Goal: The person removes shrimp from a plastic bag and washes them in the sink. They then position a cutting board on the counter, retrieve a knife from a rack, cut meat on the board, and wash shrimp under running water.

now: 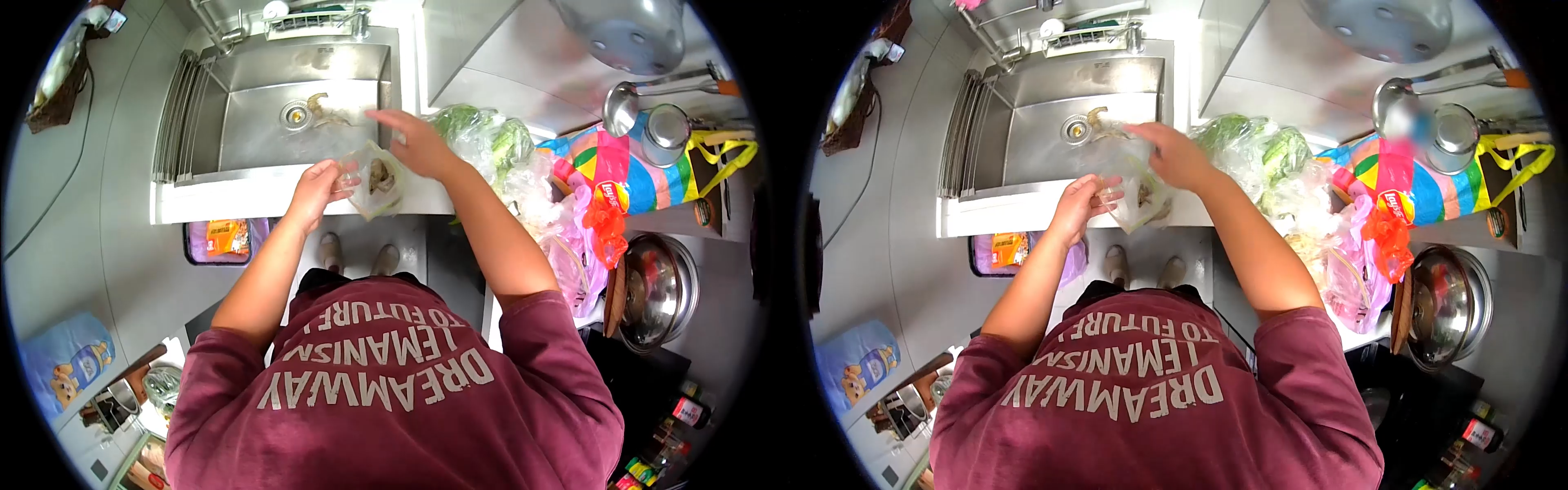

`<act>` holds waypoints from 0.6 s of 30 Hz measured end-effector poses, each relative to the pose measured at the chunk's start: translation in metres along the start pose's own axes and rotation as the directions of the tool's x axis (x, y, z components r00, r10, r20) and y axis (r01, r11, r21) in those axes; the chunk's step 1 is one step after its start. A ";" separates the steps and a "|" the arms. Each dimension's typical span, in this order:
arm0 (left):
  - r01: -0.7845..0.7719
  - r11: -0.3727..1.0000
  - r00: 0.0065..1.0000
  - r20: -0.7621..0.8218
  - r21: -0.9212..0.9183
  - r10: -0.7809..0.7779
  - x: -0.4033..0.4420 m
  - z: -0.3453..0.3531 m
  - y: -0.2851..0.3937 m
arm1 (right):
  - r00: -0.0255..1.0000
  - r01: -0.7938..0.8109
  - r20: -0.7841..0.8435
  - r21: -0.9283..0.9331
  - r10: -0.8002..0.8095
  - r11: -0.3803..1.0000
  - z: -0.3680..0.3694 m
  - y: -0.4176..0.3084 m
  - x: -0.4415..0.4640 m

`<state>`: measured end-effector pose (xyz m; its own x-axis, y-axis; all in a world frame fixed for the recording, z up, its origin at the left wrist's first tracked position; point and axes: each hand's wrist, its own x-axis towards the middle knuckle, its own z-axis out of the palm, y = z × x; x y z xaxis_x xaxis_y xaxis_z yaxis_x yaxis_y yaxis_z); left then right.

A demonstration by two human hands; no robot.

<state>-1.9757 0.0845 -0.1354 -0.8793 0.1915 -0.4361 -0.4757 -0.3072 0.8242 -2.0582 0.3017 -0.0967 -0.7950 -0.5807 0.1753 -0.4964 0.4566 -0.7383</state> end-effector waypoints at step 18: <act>-0.414 0.633 0.904 0.215 0.654 0.370 0.022 0.045 0.030 | 0.969 -0.175 -0.152 0.126 0.194 0.976 -0.058 -0.035 -0.061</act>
<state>-2.0080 0.1218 -0.1036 -0.9657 0.2594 -0.0118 0.0787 0.3357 0.9387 -2.0127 0.3608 -0.0438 -0.9195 -0.3723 0.1258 -0.3014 0.4625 -0.8338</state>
